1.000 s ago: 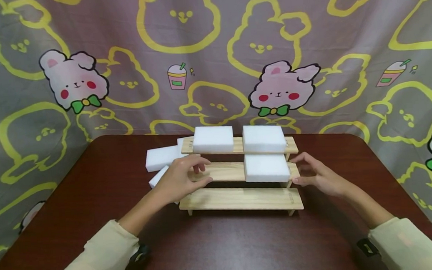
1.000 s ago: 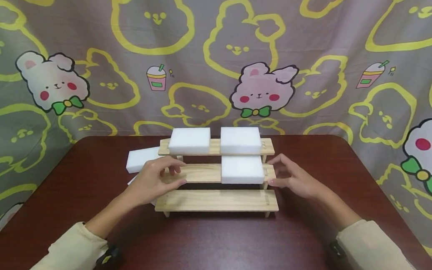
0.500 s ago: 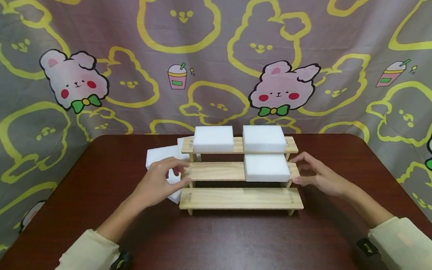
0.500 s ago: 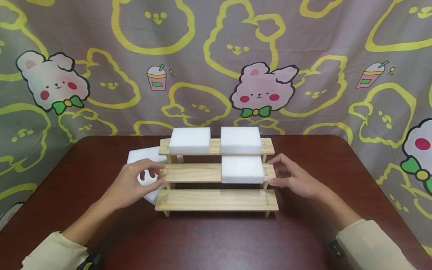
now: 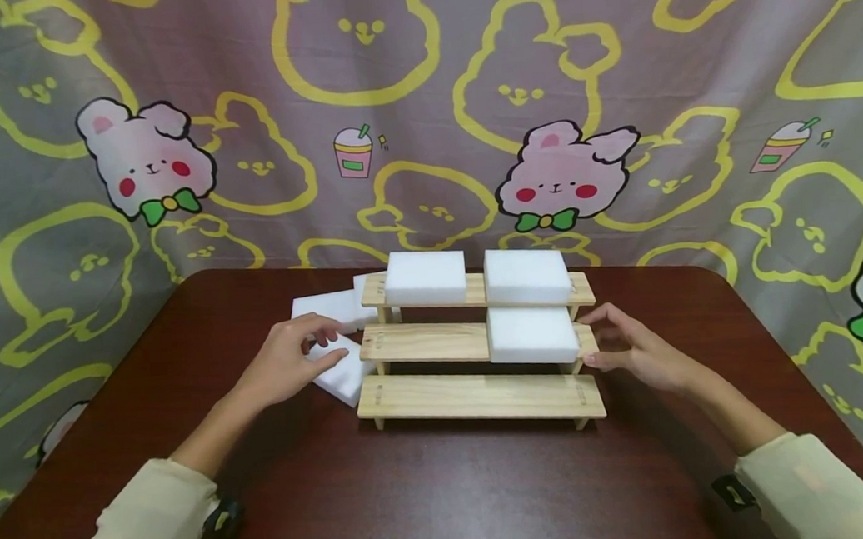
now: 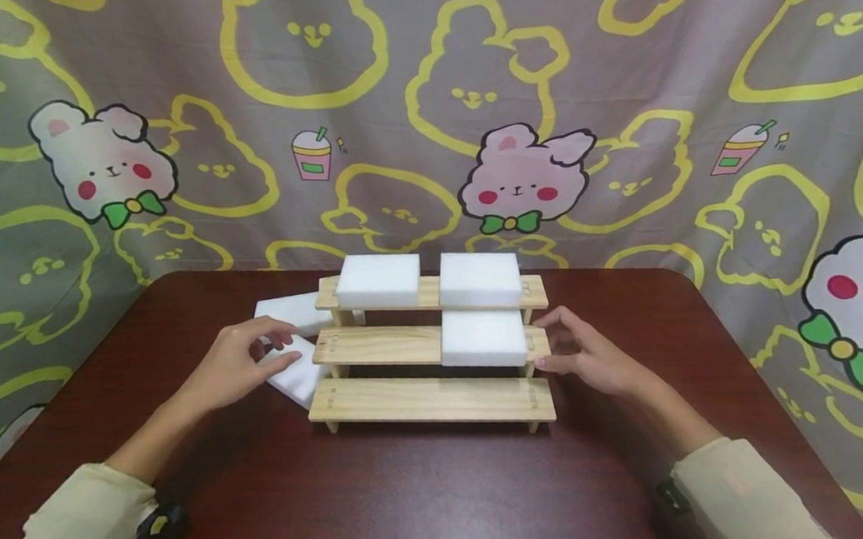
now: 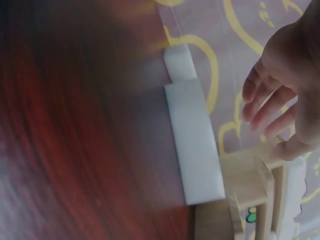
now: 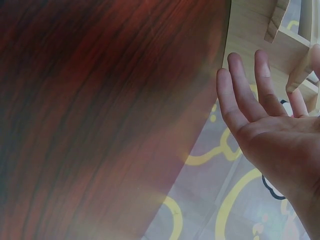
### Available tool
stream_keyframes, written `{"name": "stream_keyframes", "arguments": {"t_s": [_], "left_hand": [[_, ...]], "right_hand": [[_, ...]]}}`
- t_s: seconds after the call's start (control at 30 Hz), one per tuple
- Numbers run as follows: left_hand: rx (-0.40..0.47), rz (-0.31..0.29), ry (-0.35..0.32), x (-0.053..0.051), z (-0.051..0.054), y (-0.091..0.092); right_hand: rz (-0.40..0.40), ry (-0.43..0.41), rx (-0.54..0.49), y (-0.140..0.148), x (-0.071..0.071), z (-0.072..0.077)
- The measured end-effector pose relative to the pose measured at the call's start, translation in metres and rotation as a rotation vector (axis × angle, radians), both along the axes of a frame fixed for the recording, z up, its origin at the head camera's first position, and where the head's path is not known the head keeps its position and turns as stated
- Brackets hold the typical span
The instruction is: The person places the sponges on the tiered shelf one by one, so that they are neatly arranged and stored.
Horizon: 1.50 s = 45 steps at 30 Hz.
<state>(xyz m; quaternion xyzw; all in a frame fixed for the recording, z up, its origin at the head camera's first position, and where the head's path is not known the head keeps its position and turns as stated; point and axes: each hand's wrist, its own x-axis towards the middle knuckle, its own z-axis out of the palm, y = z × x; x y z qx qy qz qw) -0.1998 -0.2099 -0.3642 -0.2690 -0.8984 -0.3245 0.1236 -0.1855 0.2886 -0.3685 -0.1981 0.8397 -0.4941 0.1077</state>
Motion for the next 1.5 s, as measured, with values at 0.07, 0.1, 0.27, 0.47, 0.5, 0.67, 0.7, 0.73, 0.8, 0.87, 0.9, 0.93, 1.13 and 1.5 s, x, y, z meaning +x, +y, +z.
{"name": "stream_keyframes", "arguments": {"t_s": [0.07,0.1,0.27,0.47,0.5,0.67,0.7,0.73,0.8,0.87,0.9,0.93,1.13,1.5], "left_hand": [[-0.016,0.009,-0.024,-0.002,-0.001,-0.004],[-0.023,0.012,-0.038,-0.003,-0.002,-0.006],[-0.072,0.031,-0.097,-0.008,-0.006,-0.014],[-0.128,0.073,-0.152,-0.013,-0.01,-0.022],[-0.134,0.078,-0.159,-0.013,-0.011,-0.022],[-0.158,0.086,-0.17,-0.014,-0.013,-0.026],[-0.161,0.088,-0.171,-0.013,-0.012,-0.027],[-0.166,0.092,-0.171,-0.013,-0.012,-0.027],[-0.18,0.11,-0.177,-0.013,-0.01,-0.028],[-0.197,0.137,-0.187,-0.012,-0.008,-0.028],[-0.203,0.15,-0.191,-0.011,-0.007,-0.029],[-0.209,0.162,-0.193,-0.011,-0.006,-0.029],[-0.235,0.115,-0.17,-0.009,-0.004,-0.033],[-0.346,0.015,-0.237,-0.008,-0.006,-0.044]], "right_hand": [[0.002,0.003,0.0,0.0,0.0,0.0],[0.003,0.005,0.0,0.0,0.0,-0.001],[0.003,0.008,-0.002,0.0,0.0,-0.001],[0.006,0.01,-0.01,0.001,-0.001,-0.001],[0.007,0.01,-0.011,0.001,-0.001,-0.002],[0.005,0.002,-0.012,0.0,0.0,-0.001],[0.005,0.001,-0.012,0.0,0.0,-0.001],[0.005,0.001,-0.013,0.0,0.0,-0.001],[0.005,0.002,-0.012,0.0,0.0,-0.001],[0.005,0.003,-0.011,0.0,0.0,0.0],[0.005,0.004,-0.011,0.0,0.0,0.0],[0.005,0.005,-0.011,0.0,0.0,0.0],[0.01,0.007,-0.013,0.001,0.0,-0.001],[0.012,0.011,-0.012,0.001,0.0,-0.001]]}}
